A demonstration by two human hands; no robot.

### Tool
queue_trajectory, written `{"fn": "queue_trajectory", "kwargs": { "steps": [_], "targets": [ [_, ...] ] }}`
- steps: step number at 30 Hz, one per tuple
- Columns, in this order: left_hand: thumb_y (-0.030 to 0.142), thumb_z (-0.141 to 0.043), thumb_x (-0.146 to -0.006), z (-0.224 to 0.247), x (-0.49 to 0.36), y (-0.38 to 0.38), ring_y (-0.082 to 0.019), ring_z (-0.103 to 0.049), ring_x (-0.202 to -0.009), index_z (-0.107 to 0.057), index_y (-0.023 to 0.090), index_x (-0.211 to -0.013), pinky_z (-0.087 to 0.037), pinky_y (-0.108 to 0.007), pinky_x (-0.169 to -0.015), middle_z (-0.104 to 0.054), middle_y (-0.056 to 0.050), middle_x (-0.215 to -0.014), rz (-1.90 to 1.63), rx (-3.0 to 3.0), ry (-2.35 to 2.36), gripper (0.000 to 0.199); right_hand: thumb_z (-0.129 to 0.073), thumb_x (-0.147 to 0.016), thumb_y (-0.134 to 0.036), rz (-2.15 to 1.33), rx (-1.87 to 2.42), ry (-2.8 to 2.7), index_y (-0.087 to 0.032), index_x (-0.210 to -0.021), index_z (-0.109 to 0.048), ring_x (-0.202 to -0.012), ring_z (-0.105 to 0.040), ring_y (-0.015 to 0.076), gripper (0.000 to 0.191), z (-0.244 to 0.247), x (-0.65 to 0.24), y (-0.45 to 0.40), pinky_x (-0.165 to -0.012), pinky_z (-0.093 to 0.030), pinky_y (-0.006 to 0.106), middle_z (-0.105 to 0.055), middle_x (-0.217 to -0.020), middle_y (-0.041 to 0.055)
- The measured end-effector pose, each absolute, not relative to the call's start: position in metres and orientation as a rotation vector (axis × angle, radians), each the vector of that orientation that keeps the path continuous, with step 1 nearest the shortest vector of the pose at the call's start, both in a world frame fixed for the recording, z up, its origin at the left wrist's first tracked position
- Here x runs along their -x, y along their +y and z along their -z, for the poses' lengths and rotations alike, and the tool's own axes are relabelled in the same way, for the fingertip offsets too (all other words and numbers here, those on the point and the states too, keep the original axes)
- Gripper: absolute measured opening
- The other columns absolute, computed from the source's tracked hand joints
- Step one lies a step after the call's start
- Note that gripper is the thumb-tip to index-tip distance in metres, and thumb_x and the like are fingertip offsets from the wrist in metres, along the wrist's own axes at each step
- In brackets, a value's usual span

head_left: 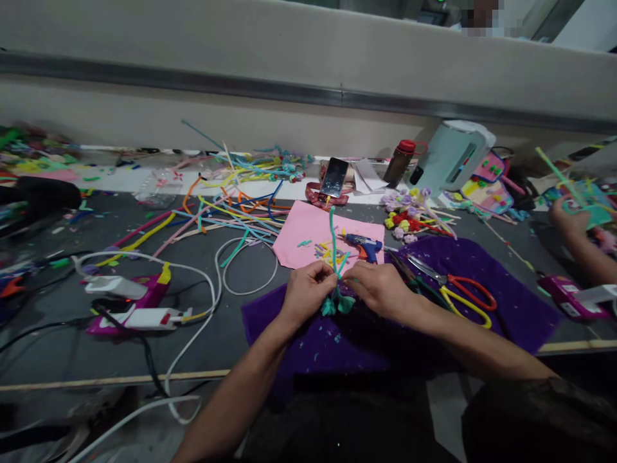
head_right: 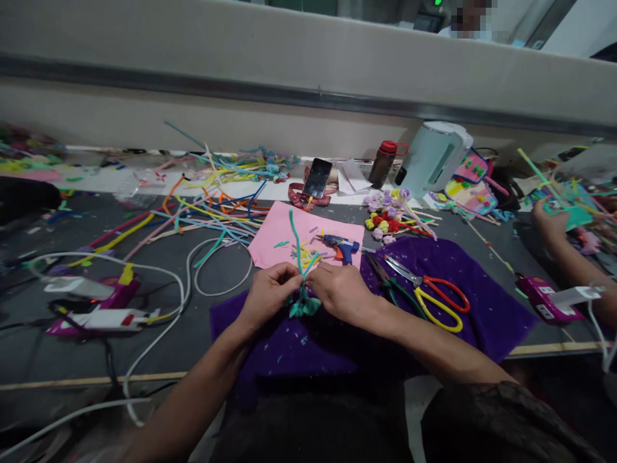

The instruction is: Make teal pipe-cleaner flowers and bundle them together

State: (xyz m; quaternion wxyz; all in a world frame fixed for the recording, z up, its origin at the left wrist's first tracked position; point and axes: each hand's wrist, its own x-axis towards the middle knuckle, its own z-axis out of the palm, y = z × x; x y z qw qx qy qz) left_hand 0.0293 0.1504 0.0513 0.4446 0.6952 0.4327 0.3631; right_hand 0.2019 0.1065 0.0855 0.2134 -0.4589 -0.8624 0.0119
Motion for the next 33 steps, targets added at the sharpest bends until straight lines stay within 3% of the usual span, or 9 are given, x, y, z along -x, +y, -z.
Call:
{"fn": "queue_trajectory", "kwargs": {
  "steps": [7, 13, 16, 19, 23, 28, 33],
  "targets": [
    [0.021, -0.056, -0.065, -0.06, -0.028, 0.149, -0.008, -0.039, -0.051, -0.057, 0.016, -0.059, -0.03, -0.02, -0.049, -0.046, 0.003, -0.055, -0.743, -1.557, 0.858, 0.009, -0.055, -0.082, -0.023, -0.207, 1.209, -2.442, -0.016, -0.085, -0.066, -0.07, -0.058, 0.0128, 0.014, -0.114, -0.215, 0.136, -0.061, -0.038, 0.022, -0.065, -0.078, 0.0042],
    [0.021, -0.063, -0.063, -0.069, -0.023, 0.146, -0.007, -0.037, -0.049, -0.058, 0.015, -0.054, -0.029, -0.02, -0.047, -0.046, 0.003, -0.051, -0.549, -1.378, 0.655, 0.011, -0.067, -0.067, -0.027, -1.582, 1.164, -2.006, -0.013, -0.07, -0.069, -0.049, -0.05, 0.0086, 0.015, -0.116, -0.22, 0.164, -0.048, -0.037, 0.019, -0.062, -0.057, -0.0016],
    [0.021, -0.066, -0.061, -0.07, -0.02, 0.144, -0.008, -0.043, -0.051, -0.063, 0.015, -0.057, -0.032, -0.02, -0.05, -0.053, 0.001, -0.054, -0.544, -1.333, 0.632, 0.008, -0.073, -0.056, -0.024, -1.9, 1.131, -1.64, -0.01, -0.064, -0.068, -0.04, -0.043, 0.0062, 0.017, -0.097, -0.217, 0.169, -0.039, -0.03, 0.018, -0.059, -0.05, -0.0012],
    [0.022, -0.069, -0.059, -0.067, -0.019, 0.145, -0.008, -0.046, -0.052, -0.066, 0.014, -0.061, -0.035, -0.021, -0.052, -0.057, 0.0, -0.056, -0.609, -1.272, 0.66, 0.008, -0.072, -0.054, -0.029, -1.881, 1.114, -1.489, -0.009, -0.06, -0.064, -0.034, -0.036, 0.0051, 0.023, -0.075, -0.208, 0.165, -0.034, -0.025, 0.018, -0.053, -0.043, -0.0025],
    [0.023, -0.07, -0.061, -0.061, -0.023, 0.15, -0.009, -0.05, -0.053, -0.064, 0.014, -0.065, -0.039, -0.022, -0.054, -0.06, 0.0, -0.059, -0.883, -1.138, 0.744, 0.011, -0.062, -0.066, -0.04, -1.587, 1.122, -1.308, -0.014, -0.067, -0.058, -0.033, -0.026, 0.0033, 0.026, -0.052, -0.19, 0.151, -0.034, -0.019, 0.017, -0.039, -0.042, -0.0087],
    [0.025, -0.07, -0.062, -0.056, -0.03, 0.157, -0.007, -0.05, -0.051, -0.058, 0.015, -0.061, -0.04, -0.02, -0.052, -0.058, 0.002, -0.056, -1.079, -0.958, 0.781, 0.017, -0.056, -0.074, -0.04, -1.211, 1.125, -1.26, -0.016, -0.071, -0.061, -0.049, -0.046, 0.0096, 0.025, -0.038, -0.171, 0.141, -0.05, -0.039, 0.023, -0.054, -0.058, -0.002],
    [0.027, -0.071, -0.061, -0.051, -0.033, 0.16, -0.007, -0.048, -0.049, -0.056, 0.015, -0.063, -0.04, -0.019, -0.051, -0.056, 0.003, -0.056, -1.168, -0.856, 0.799, 0.019, -0.061, -0.071, -0.033, -0.977, 1.094, -1.436, -0.02, -0.07, -0.067, -0.067, -0.055, 0.0163, 0.015, -0.043, -0.172, 0.14, -0.066, -0.043, 0.029, -0.063, -0.069, 0.0017]
  ]
}}
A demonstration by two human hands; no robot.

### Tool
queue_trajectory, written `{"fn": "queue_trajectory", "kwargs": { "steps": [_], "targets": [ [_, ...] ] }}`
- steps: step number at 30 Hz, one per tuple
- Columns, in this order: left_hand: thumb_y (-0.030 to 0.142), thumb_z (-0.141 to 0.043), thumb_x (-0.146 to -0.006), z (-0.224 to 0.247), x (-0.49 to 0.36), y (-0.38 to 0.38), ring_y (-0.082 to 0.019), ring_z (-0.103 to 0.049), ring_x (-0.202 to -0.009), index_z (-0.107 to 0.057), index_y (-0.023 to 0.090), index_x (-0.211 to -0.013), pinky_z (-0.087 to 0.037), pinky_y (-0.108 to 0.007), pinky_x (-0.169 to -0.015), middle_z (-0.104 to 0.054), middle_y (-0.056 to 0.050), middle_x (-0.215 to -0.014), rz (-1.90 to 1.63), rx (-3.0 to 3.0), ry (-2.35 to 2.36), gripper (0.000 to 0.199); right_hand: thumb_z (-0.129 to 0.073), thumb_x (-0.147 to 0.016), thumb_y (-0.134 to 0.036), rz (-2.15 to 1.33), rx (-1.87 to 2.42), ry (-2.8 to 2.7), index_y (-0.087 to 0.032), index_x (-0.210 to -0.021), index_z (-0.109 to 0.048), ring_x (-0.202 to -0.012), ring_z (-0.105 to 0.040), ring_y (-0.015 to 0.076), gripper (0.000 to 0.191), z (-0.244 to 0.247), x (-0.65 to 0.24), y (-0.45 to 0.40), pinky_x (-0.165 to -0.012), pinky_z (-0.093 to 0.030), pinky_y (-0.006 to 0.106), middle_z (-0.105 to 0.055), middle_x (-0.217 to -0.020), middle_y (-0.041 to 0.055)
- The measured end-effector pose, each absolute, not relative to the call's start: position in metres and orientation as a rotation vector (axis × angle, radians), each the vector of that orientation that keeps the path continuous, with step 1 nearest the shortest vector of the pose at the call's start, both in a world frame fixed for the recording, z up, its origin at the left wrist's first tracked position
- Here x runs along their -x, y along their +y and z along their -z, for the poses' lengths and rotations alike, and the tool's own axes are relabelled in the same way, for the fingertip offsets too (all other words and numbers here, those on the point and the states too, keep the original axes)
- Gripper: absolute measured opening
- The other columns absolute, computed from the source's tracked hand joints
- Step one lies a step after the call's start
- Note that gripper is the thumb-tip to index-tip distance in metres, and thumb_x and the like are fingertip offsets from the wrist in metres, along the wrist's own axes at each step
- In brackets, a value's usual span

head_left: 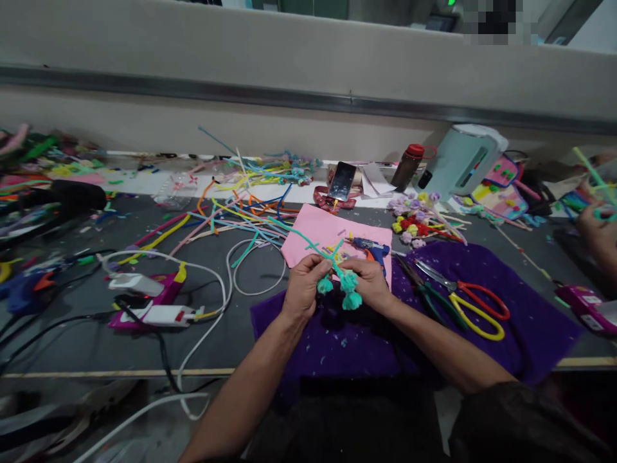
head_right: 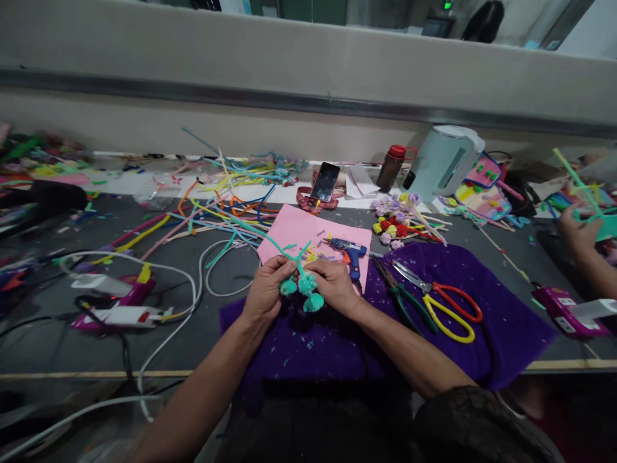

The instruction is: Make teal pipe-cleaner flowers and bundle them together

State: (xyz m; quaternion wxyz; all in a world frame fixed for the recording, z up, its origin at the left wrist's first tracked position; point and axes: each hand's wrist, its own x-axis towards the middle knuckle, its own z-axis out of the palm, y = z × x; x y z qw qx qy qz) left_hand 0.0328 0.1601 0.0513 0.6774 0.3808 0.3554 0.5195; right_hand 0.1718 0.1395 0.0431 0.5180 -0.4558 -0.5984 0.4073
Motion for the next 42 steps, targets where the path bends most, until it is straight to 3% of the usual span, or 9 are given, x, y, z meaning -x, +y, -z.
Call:
{"fn": "queue_trajectory", "kwargs": {
  "steps": [7, 13, 20, 25, 36, 42],
  "targets": [
    [0.027, -0.071, -0.062, -0.049, -0.032, 0.163, -0.006, -0.049, -0.052, -0.057, 0.015, -0.065, -0.039, -0.018, -0.053, -0.055, 0.004, -0.057, -1.199, -0.846, 0.821, 0.018, -0.061, -0.072, -0.033, -0.874, 1.107, -1.507, -0.02, -0.068, -0.065, -0.064, -0.055, 0.018, 0.014, -0.041, -0.168, 0.142, -0.062, -0.044, 0.03, -0.06, -0.066, 0.0019],
    [0.027, -0.069, -0.063, -0.052, -0.033, 0.163, -0.006, -0.051, -0.053, -0.058, 0.014, -0.071, -0.038, -0.018, -0.049, -0.057, 0.002, -0.062, -1.192, -0.751, 0.798, 0.018, -0.056, -0.076, -0.039, -0.824, 1.127, -1.379, -0.02, -0.084, -0.061, -0.077, -0.055, 0.0196, 0.022, -0.039, -0.155, 0.147, -0.068, -0.045, 0.031, -0.061, -0.081, 0.0047],
    [0.025, -0.072, -0.059, -0.052, -0.035, 0.164, -0.005, -0.049, -0.05, -0.058, 0.013, -0.067, -0.04, -0.018, -0.052, -0.056, 0.003, -0.058, -1.225, -0.708, 0.763, 0.02, -0.059, -0.072, -0.042, -1.008, 1.133, -1.035, -0.019, -0.068, -0.05, -0.052, -0.037, 0.0108, 0.025, -0.041, -0.142, 0.146, -0.047, -0.033, 0.024, -0.044, -0.06, -0.0018],
    [0.021, -0.071, -0.06, -0.051, -0.034, 0.166, -0.005, -0.05, -0.051, -0.06, 0.013, -0.069, -0.039, -0.017, -0.051, -0.057, 0.003, -0.058, -1.187, -0.692, 0.744, 0.017, -0.059, -0.072, -0.042, -1.028, 1.124, -1.024, -0.02, -0.061, -0.042, -0.045, -0.025, 0.0083, 0.03, -0.041, -0.141, 0.145, -0.042, -0.022, 0.023, -0.032, -0.052, -0.0053],
    [0.024, -0.073, -0.06, -0.051, -0.034, 0.164, -0.005, -0.05, -0.049, -0.062, 0.014, -0.072, -0.039, -0.018, -0.05, -0.059, 0.002, -0.059, -1.216, -0.731, 0.793, 0.02, -0.06, -0.073, -0.037, -1.061, 1.083, -1.063, -0.018, -0.072, -0.053, -0.05, -0.031, 0.0092, 0.02, -0.039, -0.146, 0.145, -0.046, -0.027, 0.023, -0.041, -0.058, -0.0038],
    [0.027, -0.073, -0.06, -0.05, -0.035, 0.164, -0.005, -0.048, -0.045, -0.062, 0.013, -0.078, -0.037, -0.018, -0.045, -0.057, 0.004, -0.057, -1.251, -0.743, 0.83, 0.025, -0.065, -0.068, -0.03, -1.107, 1.034, -1.047, -0.017, -0.061, -0.051, -0.05, -0.029, 0.0082, 0.021, -0.043, -0.148, 0.142, -0.045, -0.024, 0.022, -0.037, -0.053, -0.0047]
  ]
}}
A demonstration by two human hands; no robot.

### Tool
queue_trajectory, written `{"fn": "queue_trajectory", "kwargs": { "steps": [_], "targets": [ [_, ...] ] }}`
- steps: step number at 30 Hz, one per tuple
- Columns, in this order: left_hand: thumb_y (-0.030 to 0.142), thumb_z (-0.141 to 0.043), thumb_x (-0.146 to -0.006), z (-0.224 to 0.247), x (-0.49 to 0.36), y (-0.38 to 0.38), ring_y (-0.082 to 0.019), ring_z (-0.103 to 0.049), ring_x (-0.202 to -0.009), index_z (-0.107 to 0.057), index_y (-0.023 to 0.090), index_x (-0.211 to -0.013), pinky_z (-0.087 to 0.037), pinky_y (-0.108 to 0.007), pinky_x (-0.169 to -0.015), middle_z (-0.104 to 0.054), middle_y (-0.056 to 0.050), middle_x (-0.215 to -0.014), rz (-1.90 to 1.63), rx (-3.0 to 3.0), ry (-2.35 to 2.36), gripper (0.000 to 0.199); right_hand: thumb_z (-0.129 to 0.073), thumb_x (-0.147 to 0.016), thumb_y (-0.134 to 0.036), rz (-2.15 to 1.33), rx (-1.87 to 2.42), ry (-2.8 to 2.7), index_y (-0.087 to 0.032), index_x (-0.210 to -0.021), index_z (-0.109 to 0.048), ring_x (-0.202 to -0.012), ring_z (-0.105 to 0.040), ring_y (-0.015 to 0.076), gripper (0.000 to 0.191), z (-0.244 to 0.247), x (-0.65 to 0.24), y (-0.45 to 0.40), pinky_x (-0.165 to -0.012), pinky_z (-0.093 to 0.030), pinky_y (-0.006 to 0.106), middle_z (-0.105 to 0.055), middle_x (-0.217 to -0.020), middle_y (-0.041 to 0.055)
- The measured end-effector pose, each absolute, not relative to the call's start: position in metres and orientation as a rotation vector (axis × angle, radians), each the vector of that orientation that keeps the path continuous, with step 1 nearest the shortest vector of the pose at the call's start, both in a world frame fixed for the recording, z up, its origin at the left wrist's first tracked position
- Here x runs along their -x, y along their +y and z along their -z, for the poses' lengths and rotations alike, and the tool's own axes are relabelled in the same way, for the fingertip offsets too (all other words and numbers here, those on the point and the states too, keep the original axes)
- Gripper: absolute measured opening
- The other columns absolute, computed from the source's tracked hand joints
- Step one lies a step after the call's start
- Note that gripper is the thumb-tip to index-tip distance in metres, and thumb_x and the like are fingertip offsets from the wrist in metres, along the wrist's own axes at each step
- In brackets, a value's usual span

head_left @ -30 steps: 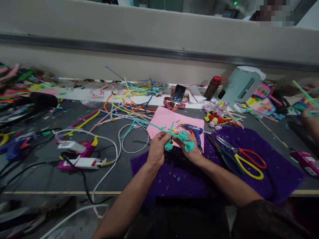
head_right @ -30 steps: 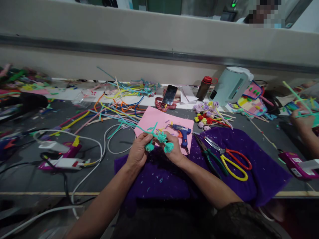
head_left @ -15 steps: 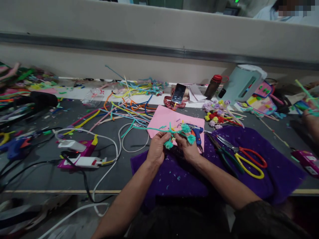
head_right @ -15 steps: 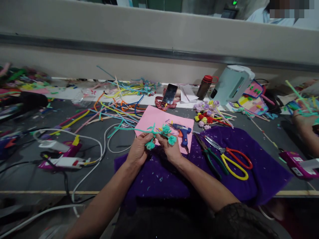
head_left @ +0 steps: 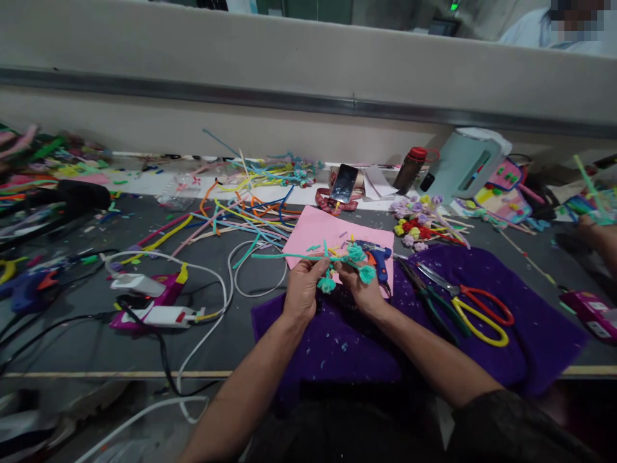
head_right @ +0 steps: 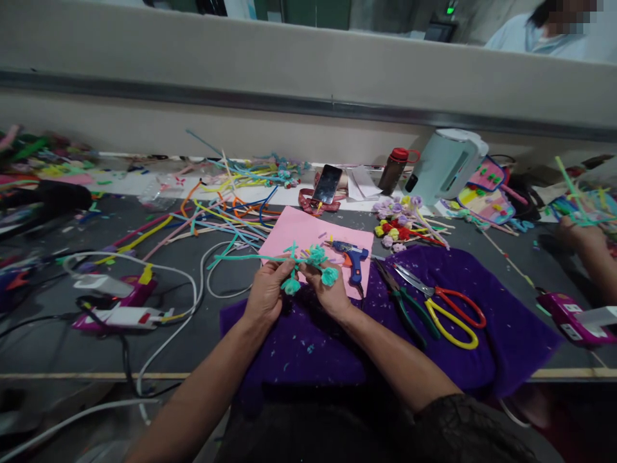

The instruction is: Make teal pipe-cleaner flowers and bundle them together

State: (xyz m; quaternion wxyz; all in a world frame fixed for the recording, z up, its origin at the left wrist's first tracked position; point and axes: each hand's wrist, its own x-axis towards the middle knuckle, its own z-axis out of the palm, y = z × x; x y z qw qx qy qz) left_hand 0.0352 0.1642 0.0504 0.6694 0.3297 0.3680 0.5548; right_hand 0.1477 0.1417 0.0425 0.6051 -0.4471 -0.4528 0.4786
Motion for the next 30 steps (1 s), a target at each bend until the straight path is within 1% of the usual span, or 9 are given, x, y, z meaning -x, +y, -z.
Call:
{"fn": "queue_trajectory", "kwargs": {
  "steps": [3, 6, 8, 13, 16, 19, 22, 25, 30],
  "targets": [
    [0.026, -0.074, -0.058, -0.048, -0.036, 0.165, -0.004, -0.047, -0.045, -0.063, 0.013, -0.077, -0.037, -0.017, -0.045, -0.056, 0.004, -0.056, -1.265, -0.738, 0.833, 0.025, -0.066, -0.068, -0.032, -1.147, 1.022, -0.988, -0.017, -0.06, -0.05, -0.047, -0.026, 0.007, 0.023, -0.043, -0.147, 0.141, -0.043, -0.022, 0.021, -0.034, -0.051, -0.0061],
    [0.024, -0.075, -0.057, -0.046, -0.036, 0.166, -0.004, -0.047, -0.048, -0.064, 0.012, -0.073, -0.037, -0.017, -0.047, -0.057, 0.004, -0.056, -1.292, -0.758, 0.86, 0.023, -0.062, -0.071, -0.039, -1.223, 1.018, -0.892, -0.017, -0.066, -0.051, -0.041, -0.019, 0.0052, 0.025, -0.043, -0.144, 0.141, -0.038, -0.016, 0.021, -0.029, -0.047, -0.0084],
    [0.024, -0.075, -0.056, -0.044, -0.037, 0.167, -0.005, -0.048, -0.049, -0.065, 0.012, -0.073, -0.038, -0.017, -0.048, -0.058, 0.003, -0.057, -1.315, -0.783, 0.887, 0.023, -0.063, -0.07, -0.041, -1.278, 1.01, -0.836, -0.017, -0.068, -0.051, -0.039, -0.017, 0.0043, 0.027, -0.043, -0.142, 0.141, -0.036, -0.013, 0.02, -0.027, -0.046, -0.0094],
    [0.026, -0.073, -0.058, -0.041, -0.035, 0.167, -0.009, -0.056, -0.06, -0.067, 0.014, -0.078, -0.043, -0.021, -0.058, -0.065, 0.0, -0.068, -1.376, -0.982, 1.002, 0.025, -0.069, -0.066, -0.038, -1.407, 0.974, -0.744, -0.018, -0.074, -0.053, -0.037, -0.018, 0.0032, 0.027, -0.045, -0.14, 0.136, -0.034, -0.013, 0.019, -0.028, -0.046, -0.0104],
    [0.029, -0.071, -0.061, -0.041, -0.033, 0.168, -0.012, -0.058, -0.062, -0.067, 0.013, -0.08, -0.044, -0.022, -0.06, -0.066, -0.002, -0.07, -1.375, -1.15, 1.117, 0.026, -0.07, -0.066, -0.036, -1.501, 0.963, -0.705, -0.018, -0.068, -0.051, -0.033, -0.017, 0.0027, 0.027, -0.043, -0.142, 0.134, -0.032, -0.011, 0.019, -0.027, -0.041, -0.011],
    [0.031, -0.069, -0.062, -0.04, -0.033, 0.168, -0.012, -0.057, -0.059, -0.066, 0.013, -0.08, -0.043, -0.022, -0.056, -0.065, -0.001, -0.067, -1.346, -1.259, 1.196, 0.026, -0.071, -0.065, -0.033, -1.581, 0.946, -0.661, -0.017, -0.062, -0.047, -0.031, -0.016, 0.0016, 0.029, -0.041, -0.145, 0.134, -0.03, -0.009, 0.018, -0.026, -0.039, -0.0116],
    [0.032, -0.067, -0.065, -0.037, -0.033, 0.17, -0.012, -0.057, -0.06, -0.066, 0.014, -0.081, -0.043, -0.022, -0.057, -0.065, -0.001, -0.068, -1.344, -1.329, 1.216, 0.024, -0.07, -0.065, -0.032, -1.638, 0.909, -0.602, -0.016, -0.067, -0.05, -0.031, -0.013, 0.0008, 0.026, -0.04, -0.148, 0.135, -0.029, -0.009, 0.016, -0.023, -0.039, -0.0132],
    [0.031, -0.065, -0.067, -0.033, -0.034, 0.171, -0.013, -0.06, -0.067, -0.066, 0.014, -0.082, -0.045, -0.024, -0.064, -0.067, -0.002, -0.073, -1.357, -1.394, 1.189, 0.023, -0.068, -0.067, -0.034, -1.692, 0.864, -0.561, -0.014, -0.072, -0.054, -0.032, -0.01, 0.0006, 0.025, -0.039, -0.149, 0.134, -0.03, -0.01, 0.015, -0.019, -0.039, -0.0145],
    [0.03, -0.064, -0.068, -0.031, -0.034, 0.174, -0.015, -0.061, -0.071, -0.066, 0.013, -0.082, -0.046, -0.025, -0.067, -0.068, -0.005, -0.078, -1.356, -1.435, 1.192, 0.021, -0.067, -0.067, -0.034, -1.758, 0.831, -0.538, -0.015, -0.074, -0.053, -0.031, -0.009, 0.0012, 0.025, -0.038, -0.149, 0.133, -0.031, -0.01, 0.015, -0.019, -0.037, -0.0147]
  ]
}}
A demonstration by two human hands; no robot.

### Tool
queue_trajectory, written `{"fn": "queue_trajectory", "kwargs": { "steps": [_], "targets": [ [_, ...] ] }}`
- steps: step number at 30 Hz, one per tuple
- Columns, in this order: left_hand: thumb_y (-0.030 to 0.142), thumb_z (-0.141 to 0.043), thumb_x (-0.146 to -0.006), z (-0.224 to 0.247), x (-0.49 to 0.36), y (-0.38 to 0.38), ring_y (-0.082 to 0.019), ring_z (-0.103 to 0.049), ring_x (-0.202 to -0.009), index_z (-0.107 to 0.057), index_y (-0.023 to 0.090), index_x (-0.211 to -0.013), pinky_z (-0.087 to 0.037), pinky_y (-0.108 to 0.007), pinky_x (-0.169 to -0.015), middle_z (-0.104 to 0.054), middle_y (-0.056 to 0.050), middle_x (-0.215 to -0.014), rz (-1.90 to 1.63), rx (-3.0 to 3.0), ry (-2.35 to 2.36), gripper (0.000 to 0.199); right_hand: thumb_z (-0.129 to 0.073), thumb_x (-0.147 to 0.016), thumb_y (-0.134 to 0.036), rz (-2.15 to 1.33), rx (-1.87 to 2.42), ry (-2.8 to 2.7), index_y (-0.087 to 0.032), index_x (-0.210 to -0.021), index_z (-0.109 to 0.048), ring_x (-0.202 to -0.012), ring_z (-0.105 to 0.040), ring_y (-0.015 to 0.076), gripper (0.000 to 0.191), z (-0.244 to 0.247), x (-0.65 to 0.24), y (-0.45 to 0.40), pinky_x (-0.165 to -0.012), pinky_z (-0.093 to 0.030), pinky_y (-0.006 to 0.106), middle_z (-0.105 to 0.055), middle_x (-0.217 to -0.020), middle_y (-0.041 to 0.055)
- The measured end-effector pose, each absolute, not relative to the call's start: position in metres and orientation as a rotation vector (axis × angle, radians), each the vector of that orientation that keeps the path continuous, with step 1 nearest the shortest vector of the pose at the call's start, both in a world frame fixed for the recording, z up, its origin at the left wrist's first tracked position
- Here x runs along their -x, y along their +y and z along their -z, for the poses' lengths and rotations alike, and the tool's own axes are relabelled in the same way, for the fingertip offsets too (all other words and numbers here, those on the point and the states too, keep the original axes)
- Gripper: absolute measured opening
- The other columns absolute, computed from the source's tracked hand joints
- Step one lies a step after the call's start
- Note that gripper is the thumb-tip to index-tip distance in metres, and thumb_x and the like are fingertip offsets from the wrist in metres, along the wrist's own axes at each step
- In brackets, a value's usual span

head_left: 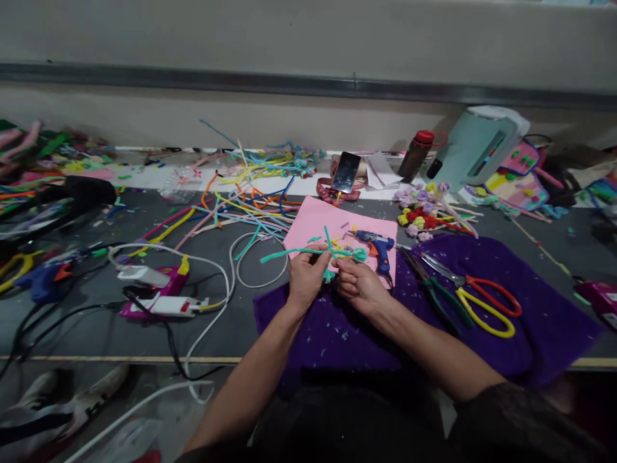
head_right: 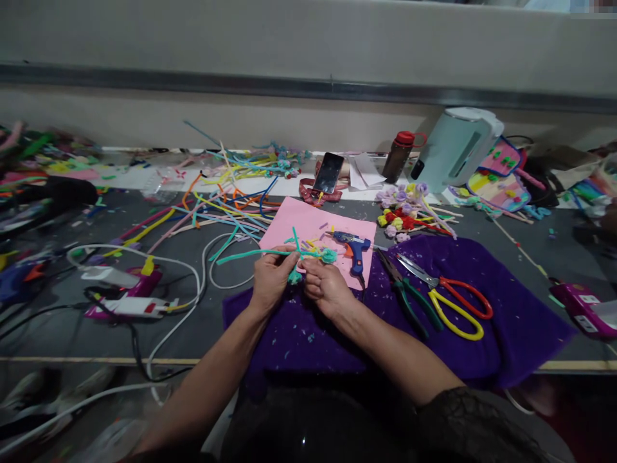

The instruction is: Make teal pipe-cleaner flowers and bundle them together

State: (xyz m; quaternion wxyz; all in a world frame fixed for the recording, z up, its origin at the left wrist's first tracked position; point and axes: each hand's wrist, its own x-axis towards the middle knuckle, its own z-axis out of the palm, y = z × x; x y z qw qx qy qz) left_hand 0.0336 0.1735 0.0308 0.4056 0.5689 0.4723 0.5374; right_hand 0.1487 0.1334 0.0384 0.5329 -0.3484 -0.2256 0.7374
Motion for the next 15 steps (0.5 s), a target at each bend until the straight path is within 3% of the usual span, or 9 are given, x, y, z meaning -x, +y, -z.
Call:
{"fn": "queue_trajectory", "kwargs": {
  "steps": [9, 12, 15],
  "targets": [
    [0.033, -0.06, -0.072, -0.028, -0.029, 0.177, -0.014, -0.06, -0.065, -0.065, 0.015, -0.083, -0.045, -0.024, -0.062, -0.067, -0.003, -0.074, -1.345, -1.588, 1.263, 0.022, -0.061, -0.068, -0.043, -1.688, 0.951, -0.693, -0.017, -0.078, -0.051, -0.031, -0.012, 0.0031, 0.029, -0.034, -0.145, 0.134, -0.031, -0.013, 0.017, -0.018, -0.038, -0.0146],
    [0.032, -0.059, -0.073, -0.03, -0.025, 0.179, -0.014, -0.06, -0.063, -0.065, 0.016, -0.083, -0.045, -0.024, -0.061, -0.067, -0.003, -0.074, -1.353, -1.704, 1.379, 0.02, -0.055, -0.073, -0.045, -1.589, 1.042, -0.822, -0.016, -0.085, -0.053, -0.03, -0.02, 0.0036, 0.031, -0.035, -0.141, 0.131, -0.032, -0.015, 0.018, -0.03, -0.042, -0.0122],
    [0.028, -0.056, -0.075, -0.034, -0.023, 0.178, -0.015, -0.062, -0.072, -0.066, 0.017, -0.08, -0.046, -0.027, -0.071, -0.068, -0.005, -0.08, -1.361, -1.877, 1.423, 0.016, -0.055, -0.075, -0.04, -1.476, 1.137, -0.981, -0.017, -0.074, -0.055, -0.032, -0.03, 0.0049, 0.024, -0.042, -0.144, 0.127, -0.034, -0.017, 0.019, -0.043, -0.045, -0.0076]
  ]
}}
